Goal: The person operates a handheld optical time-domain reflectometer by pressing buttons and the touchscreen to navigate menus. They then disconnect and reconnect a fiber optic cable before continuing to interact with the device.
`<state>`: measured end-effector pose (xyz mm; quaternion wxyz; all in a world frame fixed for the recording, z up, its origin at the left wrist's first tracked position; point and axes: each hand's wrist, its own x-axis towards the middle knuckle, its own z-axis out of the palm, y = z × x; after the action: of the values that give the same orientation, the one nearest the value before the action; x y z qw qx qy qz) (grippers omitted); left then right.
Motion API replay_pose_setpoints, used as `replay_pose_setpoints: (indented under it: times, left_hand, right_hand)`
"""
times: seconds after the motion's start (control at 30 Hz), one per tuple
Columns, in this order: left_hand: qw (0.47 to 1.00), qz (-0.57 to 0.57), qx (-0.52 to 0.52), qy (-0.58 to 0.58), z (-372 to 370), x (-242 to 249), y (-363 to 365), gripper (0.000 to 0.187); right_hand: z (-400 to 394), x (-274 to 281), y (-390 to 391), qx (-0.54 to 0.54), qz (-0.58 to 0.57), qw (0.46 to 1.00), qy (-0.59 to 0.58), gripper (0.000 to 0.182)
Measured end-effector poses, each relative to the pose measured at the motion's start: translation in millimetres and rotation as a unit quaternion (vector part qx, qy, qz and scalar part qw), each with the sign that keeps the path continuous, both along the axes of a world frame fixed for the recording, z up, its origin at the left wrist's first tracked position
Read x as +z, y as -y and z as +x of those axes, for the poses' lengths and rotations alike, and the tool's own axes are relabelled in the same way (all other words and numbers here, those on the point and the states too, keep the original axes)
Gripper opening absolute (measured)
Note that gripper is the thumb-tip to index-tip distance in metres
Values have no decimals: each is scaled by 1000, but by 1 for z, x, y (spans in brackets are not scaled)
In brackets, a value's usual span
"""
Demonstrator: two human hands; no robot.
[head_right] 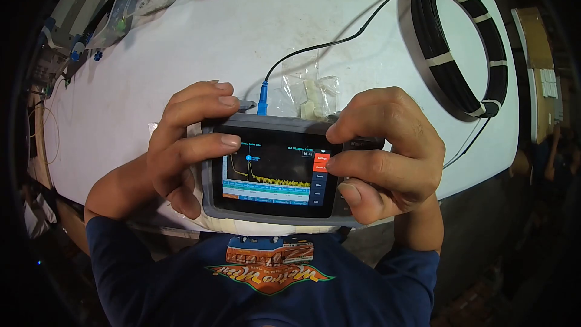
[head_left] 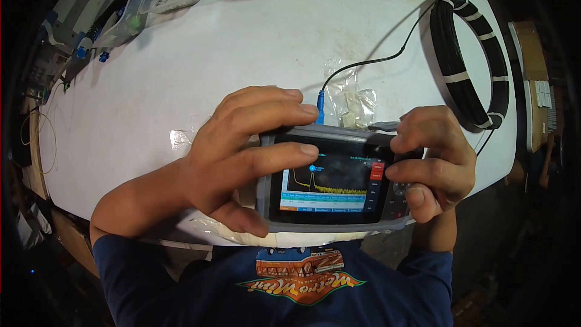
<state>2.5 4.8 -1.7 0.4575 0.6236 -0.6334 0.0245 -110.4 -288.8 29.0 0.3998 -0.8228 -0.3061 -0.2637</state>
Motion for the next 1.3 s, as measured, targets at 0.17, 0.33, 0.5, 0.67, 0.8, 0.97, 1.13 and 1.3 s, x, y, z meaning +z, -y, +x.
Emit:
replay_pose_setpoints:
  times: [0.17,0.33,0.5,0.67,0.8,0.97,1.13,1.3]
  left_hand:
    - [1000,12,-10,19,-3,2,3,81]
    - [1000,13,-4,-6,-10,3,7,84]
    - [999,27,-10,41,-8,13,9,92]
    - [999,25,-3,22,-6,7,6,98]
    - [1000,12,-7,21,-5,2,7,99]
    - [999,39,-16,-5,-3,2,2,96]
    - [998,58,-14,-21,0,0,-3,95]
    - [1000,17,-8,-25,2,-3,0,85]
  right_hand:
    - [0,-1,-1,8,5,1000,-4,31]
    - [1,-2,-3,8,9,1000,-9,32]
    - [1,-2,-3,8,7,1000,-13,33]
    - [2,2,-6,59,-34,995,-75,62]
    - [4,4,-7,45,-60,994,-78,67]
    - [-2,3,-6,33,-34,995,-86,66]
    - [-3,2,-8,23,-9,995,-92,65]
    - [-9,5,-4,-24,5,996,-87,65]
